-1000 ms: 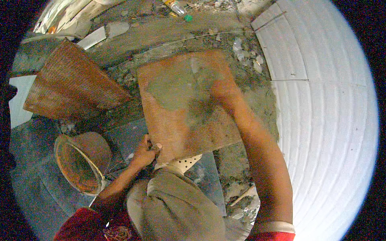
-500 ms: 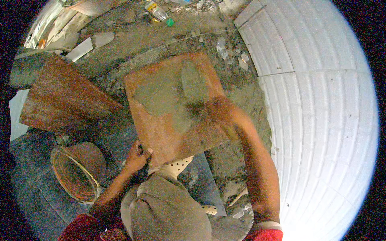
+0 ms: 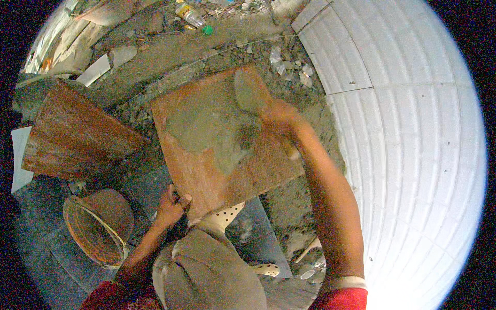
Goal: The person installs floor tiles by spreading cement with a trowel, placing a tile, and tapping it with a rubber mallet to level it. They repeat this process for multiple tiles, using a straight edge to check alignment.
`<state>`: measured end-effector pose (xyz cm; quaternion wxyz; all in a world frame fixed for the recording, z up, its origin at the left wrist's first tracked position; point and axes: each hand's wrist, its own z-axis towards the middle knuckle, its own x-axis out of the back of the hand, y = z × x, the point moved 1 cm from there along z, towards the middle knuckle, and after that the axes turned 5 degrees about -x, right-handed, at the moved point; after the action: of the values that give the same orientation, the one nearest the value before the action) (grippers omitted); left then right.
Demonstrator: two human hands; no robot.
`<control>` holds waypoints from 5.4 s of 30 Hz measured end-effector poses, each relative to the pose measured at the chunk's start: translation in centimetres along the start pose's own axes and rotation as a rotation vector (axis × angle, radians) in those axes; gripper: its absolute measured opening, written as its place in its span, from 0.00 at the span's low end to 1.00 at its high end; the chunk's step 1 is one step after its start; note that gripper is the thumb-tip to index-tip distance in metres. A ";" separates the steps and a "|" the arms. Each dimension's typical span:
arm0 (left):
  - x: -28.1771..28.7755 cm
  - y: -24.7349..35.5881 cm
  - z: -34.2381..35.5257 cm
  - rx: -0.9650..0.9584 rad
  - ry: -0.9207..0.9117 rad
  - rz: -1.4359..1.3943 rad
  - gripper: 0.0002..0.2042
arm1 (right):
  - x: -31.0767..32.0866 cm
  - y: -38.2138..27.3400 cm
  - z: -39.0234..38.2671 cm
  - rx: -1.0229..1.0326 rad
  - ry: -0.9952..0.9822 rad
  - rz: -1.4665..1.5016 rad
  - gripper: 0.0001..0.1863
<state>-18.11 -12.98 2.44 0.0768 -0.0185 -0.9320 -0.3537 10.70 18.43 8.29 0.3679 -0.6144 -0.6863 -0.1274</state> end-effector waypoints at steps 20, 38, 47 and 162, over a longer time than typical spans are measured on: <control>-0.5 -0.4 0.0 -0.124 0.096 0.069 0.19 | -10.8 -1.3 -8.1 0.600 0.134 0.082 0.14; -0.3 0.1 -0.1 -0.132 0.118 0.307 0.21 | -4.7 -10.8 6.6 0.369 0.191 -0.189 0.21; -0.2 0.1 0.1 -0.139 0.081 0.320 0.24 | -5.8 -10.1 -2.0 0.330 -0.100 -0.102 0.21; 0.7 0.3 -0.9 0.041 -0.089 -0.300 0.14 | -8.5 -4.8 -8.8 0.314 -0.312 -0.353 0.13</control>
<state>-18.69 -13.43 3.42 -0.0177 0.1068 -0.9338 -0.3411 9.01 5.54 10.10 0.3205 -0.4331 -0.8423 0.0144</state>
